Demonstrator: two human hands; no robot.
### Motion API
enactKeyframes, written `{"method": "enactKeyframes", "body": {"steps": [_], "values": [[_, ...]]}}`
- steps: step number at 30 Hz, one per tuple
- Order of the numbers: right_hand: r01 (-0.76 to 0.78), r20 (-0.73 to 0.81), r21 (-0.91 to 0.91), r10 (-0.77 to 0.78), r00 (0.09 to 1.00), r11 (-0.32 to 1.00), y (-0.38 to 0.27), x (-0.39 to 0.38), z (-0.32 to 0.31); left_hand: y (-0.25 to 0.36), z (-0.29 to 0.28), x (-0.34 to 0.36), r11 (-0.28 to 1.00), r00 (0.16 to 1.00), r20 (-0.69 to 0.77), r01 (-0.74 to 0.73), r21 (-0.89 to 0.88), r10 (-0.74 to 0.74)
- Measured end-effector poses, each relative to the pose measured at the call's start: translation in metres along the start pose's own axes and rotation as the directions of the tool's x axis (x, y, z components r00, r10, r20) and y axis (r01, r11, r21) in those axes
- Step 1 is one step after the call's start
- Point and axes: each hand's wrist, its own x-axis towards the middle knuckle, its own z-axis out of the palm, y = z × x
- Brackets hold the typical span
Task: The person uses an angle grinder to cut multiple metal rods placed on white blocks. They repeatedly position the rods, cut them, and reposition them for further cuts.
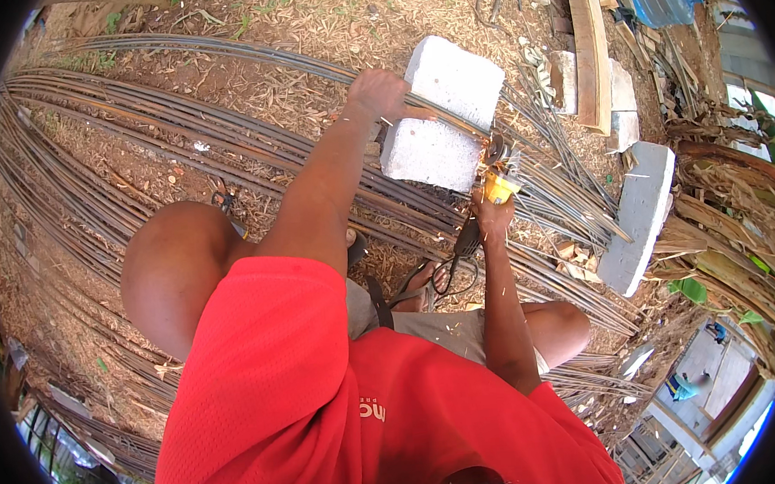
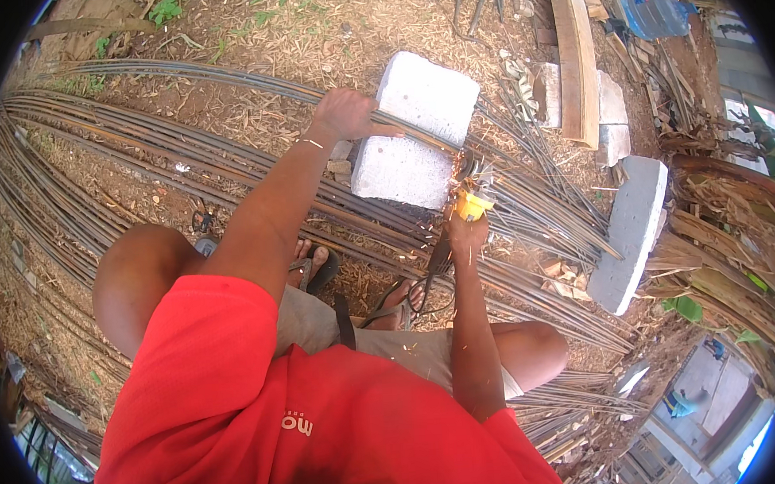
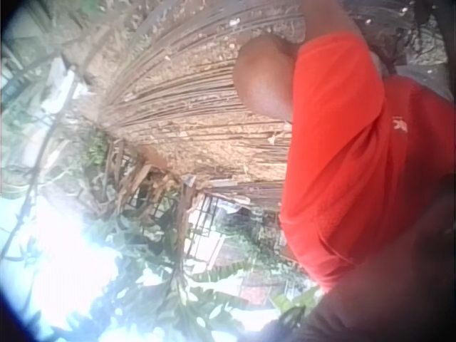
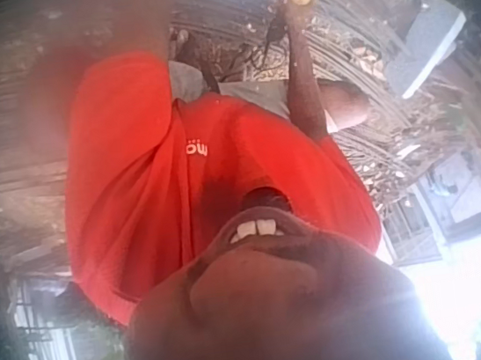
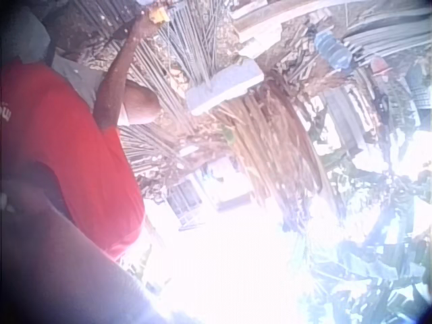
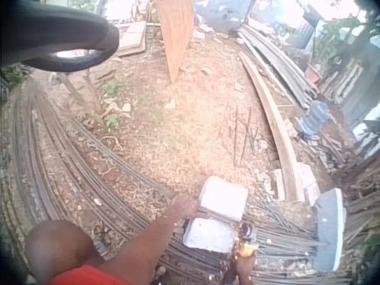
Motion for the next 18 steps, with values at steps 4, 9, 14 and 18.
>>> {"method": "enactKeyframes", "body": {"steps": [4, 9, 14, 18], "values": [[0.146, 0.034, 0.062, -0.149, 0.988, 0.987, -0.0018, -0.0046, -0.0015, -0.0003, -0.0011, -0.0004, 1.000, 1.000, 0.008, 0.001, -0.005, -0.001], [0.130, 0.058, 0.093, -0.136, 0.989, 0.987, 0.0026, -0.0046, -0.0057, -0.0001, -0.0019, 0.0006, 1.000, 0.999, 0.035, 0.017, -0.016, -0.016], [0.167, 0.083, 0.156, -0.181, 0.980, 0.974, 0.0047, -0.0030, -0.0028, -0.0003, -0.0007, 0.0017, 1.000, 0.999, 0.046, 0.012, 0.008, -0.012], [0.277, 0.004, -0.141, -0.279, 0.960, 0.950, 0.0064, -0.0018, -0.0011, -0.0014, 0.0000, 0.0013, 1.000, 1.000, 0.022, -0.006, 0.003, 0.006]]}}
